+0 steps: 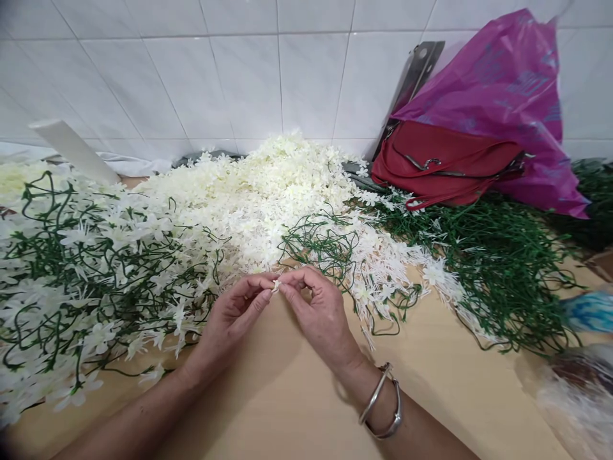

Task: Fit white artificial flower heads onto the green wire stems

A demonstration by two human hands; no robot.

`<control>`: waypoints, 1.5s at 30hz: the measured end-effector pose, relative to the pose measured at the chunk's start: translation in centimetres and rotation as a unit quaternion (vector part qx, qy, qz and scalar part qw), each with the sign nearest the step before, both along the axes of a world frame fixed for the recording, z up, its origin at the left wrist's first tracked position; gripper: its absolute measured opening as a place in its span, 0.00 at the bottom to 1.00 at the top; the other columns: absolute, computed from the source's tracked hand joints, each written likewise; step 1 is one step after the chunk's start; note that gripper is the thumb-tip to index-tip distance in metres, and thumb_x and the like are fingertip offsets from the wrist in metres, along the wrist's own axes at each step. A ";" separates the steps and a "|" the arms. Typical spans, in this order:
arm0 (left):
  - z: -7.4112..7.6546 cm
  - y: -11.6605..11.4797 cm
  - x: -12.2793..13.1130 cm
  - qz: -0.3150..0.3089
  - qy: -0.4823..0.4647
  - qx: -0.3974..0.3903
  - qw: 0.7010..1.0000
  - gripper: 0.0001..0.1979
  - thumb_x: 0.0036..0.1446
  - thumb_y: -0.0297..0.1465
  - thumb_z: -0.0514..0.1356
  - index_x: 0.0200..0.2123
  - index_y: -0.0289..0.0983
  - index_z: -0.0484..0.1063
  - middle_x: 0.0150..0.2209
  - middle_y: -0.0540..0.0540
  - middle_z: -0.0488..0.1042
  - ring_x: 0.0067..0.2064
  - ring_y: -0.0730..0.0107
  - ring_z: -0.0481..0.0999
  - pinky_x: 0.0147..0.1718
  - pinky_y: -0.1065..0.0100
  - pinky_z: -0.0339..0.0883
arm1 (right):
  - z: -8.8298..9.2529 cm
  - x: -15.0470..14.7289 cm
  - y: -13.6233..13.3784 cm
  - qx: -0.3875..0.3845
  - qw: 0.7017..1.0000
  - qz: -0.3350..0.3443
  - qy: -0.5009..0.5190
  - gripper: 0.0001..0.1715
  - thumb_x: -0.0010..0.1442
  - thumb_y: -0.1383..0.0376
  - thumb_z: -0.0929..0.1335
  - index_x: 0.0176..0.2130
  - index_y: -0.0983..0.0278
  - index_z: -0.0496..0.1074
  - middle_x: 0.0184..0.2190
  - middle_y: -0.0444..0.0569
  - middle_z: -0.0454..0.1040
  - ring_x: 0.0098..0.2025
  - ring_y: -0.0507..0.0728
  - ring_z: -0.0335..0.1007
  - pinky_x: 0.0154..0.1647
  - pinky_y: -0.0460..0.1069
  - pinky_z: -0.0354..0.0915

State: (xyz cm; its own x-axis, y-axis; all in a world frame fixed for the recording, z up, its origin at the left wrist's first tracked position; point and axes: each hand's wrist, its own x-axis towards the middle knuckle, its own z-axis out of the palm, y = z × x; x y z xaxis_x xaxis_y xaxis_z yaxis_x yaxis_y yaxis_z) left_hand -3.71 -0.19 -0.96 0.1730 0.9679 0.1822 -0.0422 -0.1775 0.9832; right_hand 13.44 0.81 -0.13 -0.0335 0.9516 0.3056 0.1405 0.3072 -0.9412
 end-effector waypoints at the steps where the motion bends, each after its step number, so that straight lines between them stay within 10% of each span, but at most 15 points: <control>1: 0.0 0.0 0.0 0.006 0.006 0.003 1.000 0.08 0.69 0.37 0.62 0.44 0.38 0.76 0.51 0.41 0.79 0.55 0.60 0.78 0.55 0.65 0.69 | -0.1 0.0 0.0 0.007 1.000 -0.007 0.000 0.03 0.65 0.64 0.72 0.38 0.59 0.79 0.36 0.46 0.79 0.39 0.57 0.75 0.45 0.52 0.70; 10: -0.5 -0.2 -0.1 0.011 0.018 0.035 0.999 0.08 0.67 0.36 0.64 0.46 0.40 0.81 0.47 0.42 0.83 0.51 0.60 0.81 0.53 0.62 0.72 | -0.1 0.0 0.0 0.047 0.999 -0.007 -0.004 0.04 0.66 0.64 0.72 0.37 0.58 0.79 0.42 0.49 0.79 0.49 0.60 0.76 0.55 0.57 0.69; 24: -0.1 -0.5 -0.1 0.033 0.027 0.032 0.999 0.09 0.68 0.36 0.64 0.48 0.39 0.77 0.40 0.45 0.80 0.43 0.66 0.79 0.46 0.66 0.72 | -0.5 0.0 0.6 -0.076 0.985 0.063 0.139 0.07 0.59 0.60 0.77 0.33 0.59 0.78 0.32 0.45 0.80 0.34 0.55 0.75 0.39 0.51 0.70; 39: -1.2 -0.1 -0.4 0.030 0.068 0.033 0.997 0.11 0.70 0.39 0.60 0.39 0.37 0.74 0.35 0.46 0.78 0.37 0.68 0.76 0.39 0.69 0.68 | -0.3 -0.3 0.0 -0.104 0.984 0.112 0.096 0.16 0.60 0.56 0.77 0.46 0.59 0.79 0.36 0.46 0.76 0.37 0.54 0.71 0.40 0.49 0.68; 45: -0.9 -0.2 -0.3 0.038 0.095 0.032 0.994 0.11 0.71 0.37 0.58 0.38 0.37 0.73 0.33 0.48 0.75 0.35 0.70 0.74 0.37 0.70 0.67 | -0.1 -0.6 -0.1 -0.127 0.979 0.126 0.098 0.10 0.60 0.58 0.76 0.37 0.60 0.76 0.28 0.43 0.75 0.32 0.53 0.69 0.36 0.48 0.65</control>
State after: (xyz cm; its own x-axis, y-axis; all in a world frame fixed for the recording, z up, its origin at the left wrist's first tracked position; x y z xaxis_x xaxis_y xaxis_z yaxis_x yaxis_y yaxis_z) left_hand -4.03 -0.41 -1.89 0.1380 0.9671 0.2138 0.1599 -0.2348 0.9588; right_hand 12.87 0.73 -0.23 -0.2411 0.9668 0.0842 -0.1006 0.0615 -0.9930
